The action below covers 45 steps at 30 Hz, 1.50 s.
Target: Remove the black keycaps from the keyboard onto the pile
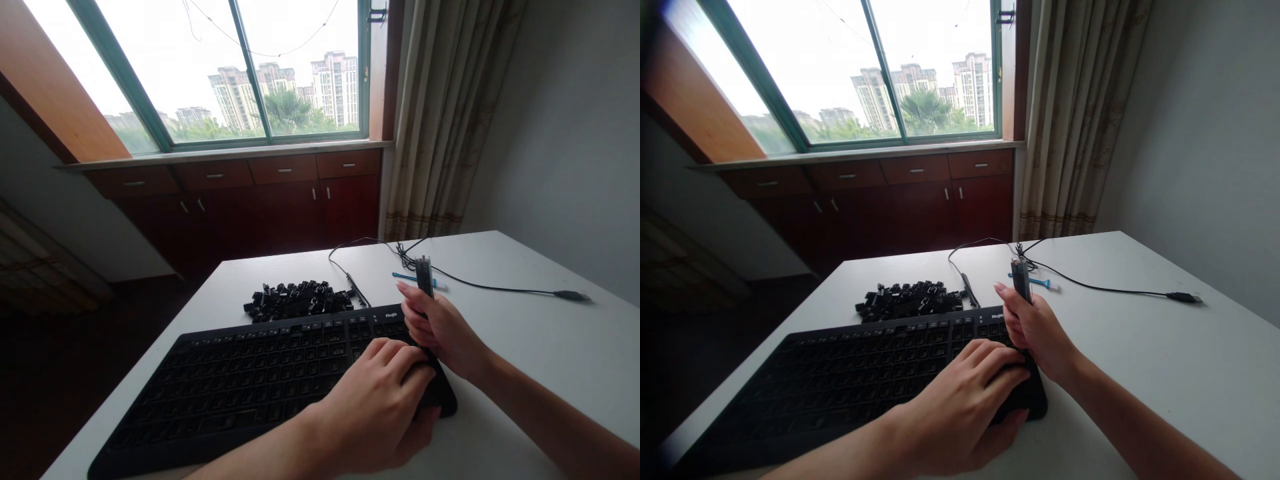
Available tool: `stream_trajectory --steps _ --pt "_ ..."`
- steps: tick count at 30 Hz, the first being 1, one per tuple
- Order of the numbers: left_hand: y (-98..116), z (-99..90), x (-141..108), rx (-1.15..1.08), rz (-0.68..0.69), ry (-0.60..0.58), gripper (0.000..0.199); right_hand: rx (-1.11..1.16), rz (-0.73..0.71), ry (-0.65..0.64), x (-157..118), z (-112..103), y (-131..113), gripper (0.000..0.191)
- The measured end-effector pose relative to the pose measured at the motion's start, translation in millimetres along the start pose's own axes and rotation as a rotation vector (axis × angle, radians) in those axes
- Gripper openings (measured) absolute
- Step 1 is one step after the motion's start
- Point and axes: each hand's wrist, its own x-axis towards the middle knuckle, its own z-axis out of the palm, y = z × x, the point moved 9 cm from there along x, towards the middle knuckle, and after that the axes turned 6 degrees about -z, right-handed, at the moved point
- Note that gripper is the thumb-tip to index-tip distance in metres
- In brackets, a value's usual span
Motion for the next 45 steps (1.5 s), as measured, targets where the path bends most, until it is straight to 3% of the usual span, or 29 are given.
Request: stream_trajectory --steps 45 --pt "0.1 1.1 -0.1 0.003 -0.007 -0.010 0.035 0.009 -0.011 -0.003 1.3 -0.3 0.7 0.058"
